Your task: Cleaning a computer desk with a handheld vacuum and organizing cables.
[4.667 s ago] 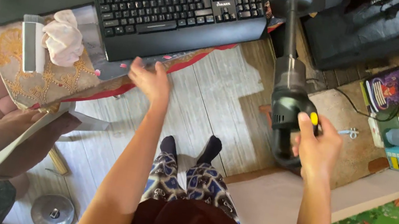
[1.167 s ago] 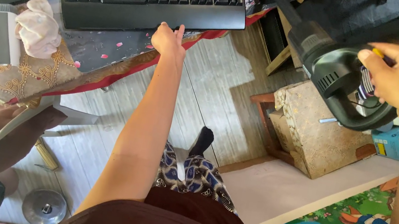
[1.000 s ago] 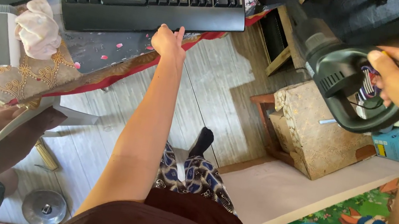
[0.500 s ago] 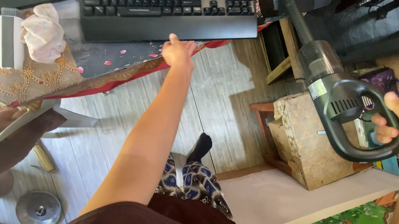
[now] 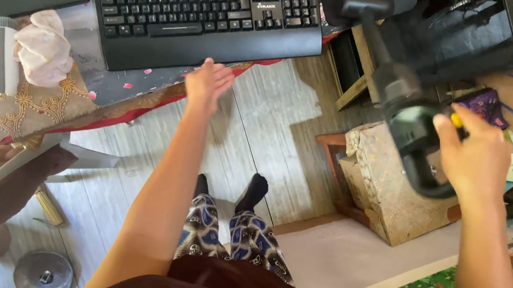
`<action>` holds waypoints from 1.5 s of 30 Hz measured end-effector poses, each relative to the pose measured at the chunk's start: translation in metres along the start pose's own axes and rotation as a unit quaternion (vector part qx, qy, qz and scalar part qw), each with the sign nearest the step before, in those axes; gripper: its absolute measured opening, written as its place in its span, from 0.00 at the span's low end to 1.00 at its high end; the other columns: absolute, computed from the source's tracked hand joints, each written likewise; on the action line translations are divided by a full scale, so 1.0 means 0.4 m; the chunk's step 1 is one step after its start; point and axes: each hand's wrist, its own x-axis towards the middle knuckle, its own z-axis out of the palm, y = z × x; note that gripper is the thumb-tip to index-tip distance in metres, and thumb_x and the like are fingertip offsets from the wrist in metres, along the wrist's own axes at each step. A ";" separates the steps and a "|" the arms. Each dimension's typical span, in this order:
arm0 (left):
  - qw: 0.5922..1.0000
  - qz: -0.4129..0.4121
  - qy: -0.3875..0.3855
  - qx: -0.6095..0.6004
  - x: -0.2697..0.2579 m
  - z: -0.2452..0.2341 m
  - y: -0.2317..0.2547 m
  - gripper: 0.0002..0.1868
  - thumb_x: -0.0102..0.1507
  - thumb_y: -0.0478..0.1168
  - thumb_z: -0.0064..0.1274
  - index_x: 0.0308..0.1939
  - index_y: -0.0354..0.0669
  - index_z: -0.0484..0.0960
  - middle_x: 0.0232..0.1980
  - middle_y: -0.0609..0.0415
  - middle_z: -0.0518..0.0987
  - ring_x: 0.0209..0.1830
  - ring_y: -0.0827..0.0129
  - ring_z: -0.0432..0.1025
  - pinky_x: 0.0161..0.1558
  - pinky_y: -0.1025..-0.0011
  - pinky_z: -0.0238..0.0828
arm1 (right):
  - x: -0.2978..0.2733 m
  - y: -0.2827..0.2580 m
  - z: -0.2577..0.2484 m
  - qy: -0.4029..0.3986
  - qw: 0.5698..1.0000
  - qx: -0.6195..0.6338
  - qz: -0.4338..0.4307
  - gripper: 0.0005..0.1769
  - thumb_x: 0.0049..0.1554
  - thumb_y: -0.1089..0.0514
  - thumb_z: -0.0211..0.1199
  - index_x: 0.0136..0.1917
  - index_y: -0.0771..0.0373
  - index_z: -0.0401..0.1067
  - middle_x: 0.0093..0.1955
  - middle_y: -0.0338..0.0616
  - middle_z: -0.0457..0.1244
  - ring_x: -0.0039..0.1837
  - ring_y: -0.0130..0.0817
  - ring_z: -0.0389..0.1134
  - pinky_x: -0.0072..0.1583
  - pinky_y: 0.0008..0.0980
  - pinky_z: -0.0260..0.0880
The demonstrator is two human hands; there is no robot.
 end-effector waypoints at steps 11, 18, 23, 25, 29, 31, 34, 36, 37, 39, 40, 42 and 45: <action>0.711 0.446 0.355 0.412 -0.124 -0.293 0.239 0.22 0.62 0.36 0.57 0.55 0.27 0.71 0.55 0.29 0.71 0.54 0.42 0.68 0.55 0.52 0.65 | -0.055 -0.030 -0.014 -0.003 0.998 -0.054 0.032 0.23 0.64 0.46 0.68 0.66 0.62 0.79 0.51 0.66 0.69 0.52 0.63 0.71 0.55 0.52 0.70; 0.752 0.340 0.331 0.458 0.037 -0.328 0.325 0.28 0.68 0.50 0.55 0.59 0.27 0.71 0.59 0.27 0.71 0.59 0.38 0.68 0.62 0.51 0.66 | -0.095 -0.174 -0.023 -0.035 0.988 -0.025 0.147 0.24 0.63 0.45 0.65 0.68 0.59 0.76 0.43 0.72 0.67 0.46 0.63 0.70 0.53 0.50 0.69; 0.789 0.131 0.391 0.456 0.072 -0.302 0.419 0.38 0.64 0.67 0.44 0.60 0.36 0.73 0.60 0.35 0.76 0.63 0.41 0.69 0.64 0.49 0.63 | -0.179 -0.288 -0.008 0.018 0.999 0.036 0.010 0.25 0.67 0.46 0.63 0.70 0.64 0.75 0.55 0.65 0.69 0.47 0.58 0.72 0.54 0.48 0.71; 0.794 0.101 0.381 0.462 0.046 -0.284 0.432 0.38 0.64 0.68 0.43 0.59 0.37 0.76 0.62 0.37 0.76 0.65 0.43 0.69 0.65 0.50 0.63 | -0.187 -0.390 0.000 -0.028 0.999 -0.010 0.040 0.26 0.66 0.44 0.63 0.71 0.59 0.75 0.50 0.65 0.69 0.47 0.60 0.72 0.52 0.51 0.70; 0.878 0.085 0.312 0.352 0.011 -0.287 0.437 0.38 0.64 0.68 0.41 0.56 0.35 0.78 0.62 0.43 0.77 0.62 0.50 0.72 0.59 0.55 0.68 | -0.220 -0.504 0.038 -0.014 0.996 0.063 -0.062 0.25 0.66 0.44 0.61 0.68 0.63 0.74 0.51 0.64 0.69 0.52 0.62 0.71 0.53 0.49 0.71; 0.907 0.133 0.265 0.299 0.072 -0.335 0.414 0.38 0.65 0.66 0.44 0.55 0.30 0.79 0.60 0.42 0.80 0.59 0.53 0.75 0.58 0.57 0.70 | -0.209 -0.507 0.019 -0.029 0.997 0.045 -0.050 0.25 0.66 0.44 0.61 0.68 0.63 0.75 0.51 0.65 0.69 0.51 0.63 0.71 0.53 0.51 0.71; 0.935 0.147 0.218 0.239 0.085 -0.353 0.412 0.38 0.66 0.64 0.46 0.52 0.26 0.80 0.55 0.42 0.83 0.51 0.55 0.76 0.49 0.57 0.72 | -0.190 -0.516 -0.023 -0.047 0.998 0.010 -0.030 0.25 0.65 0.45 0.61 0.68 0.61 0.75 0.51 0.65 0.69 0.50 0.64 0.70 0.52 0.53 0.69; 0.941 0.109 0.218 0.236 0.071 -0.351 0.404 0.37 0.65 0.62 0.45 0.51 0.26 0.81 0.52 0.42 0.83 0.46 0.54 0.75 0.41 0.55 0.71 | -0.193 -0.511 -0.041 -0.054 0.998 -0.010 -0.018 0.24 0.64 0.45 0.61 0.67 0.61 0.76 0.51 0.64 0.69 0.49 0.65 0.70 0.52 0.54 0.69; 0.930 0.098 0.224 0.275 0.071 -0.347 0.401 0.36 0.65 0.62 0.45 0.51 0.27 0.81 0.51 0.40 0.83 0.44 0.53 0.76 0.38 0.55 0.71 | -0.195 -0.502 -0.040 -0.049 0.998 -0.026 -0.026 0.24 0.66 0.45 0.61 0.68 0.61 0.75 0.51 0.65 0.69 0.51 0.65 0.70 0.54 0.54 0.69; 0.917 0.088 0.232 0.312 0.074 -0.347 0.397 0.35 0.65 0.61 0.45 0.51 0.29 0.81 0.50 0.39 0.83 0.41 0.52 0.76 0.35 0.56 0.71 | -0.202 -0.493 -0.049 -0.045 0.997 -0.041 -0.036 0.24 0.68 0.45 0.61 0.69 0.62 0.75 0.51 0.66 0.69 0.52 0.64 0.70 0.56 0.53 0.70; 0.907 0.093 0.236 0.337 0.076 -0.350 0.396 0.33 0.65 0.60 0.46 0.51 0.28 0.82 0.50 0.40 0.83 0.41 0.53 0.77 0.34 0.58 0.74 | -0.206 -0.492 -0.058 -0.060 0.997 -0.037 -0.014 0.25 0.67 0.45 0.61 0.69 0.61 0.75 0.51 0.65 0.69 0.51 0.64 0.70 0.55 0.53 0.70; 0.896 0.097 0.240 0.359 0.072 -0.352 0.387 0.31 0.66 0.58 0.48 0.50 0.28 0.82 0.50 0.40 0.83 0.41 0.55 0.78 0.33 0.60 0.77 | -0.206 -0.487 -0.062 -0.075 0.997 -0.035 0.006 0.25 0.65 0.44 0.62 0.69 0.61 0.75 0.50 0.65 0.69 0.50 0.64 0.70 0.55 0.53 0.70; 0.912 0.112 0.218 0.330 0.068 -0.354 0.365 0.25 0.63 0.51 0.48 0.53 0.31 0.79 0.51 0.41 0.80 0.41 0.54 0.78 0.30 0.58 0.84 | -0.192 -0.483 -0.018 -0.026 0.999 -0.001 -0.034 0.25 0.66 0.46 0.62 0.69 0.63 0.75 0.53 0.65 0.69 0.52 0.64 0.70 0.55 0.51 0.70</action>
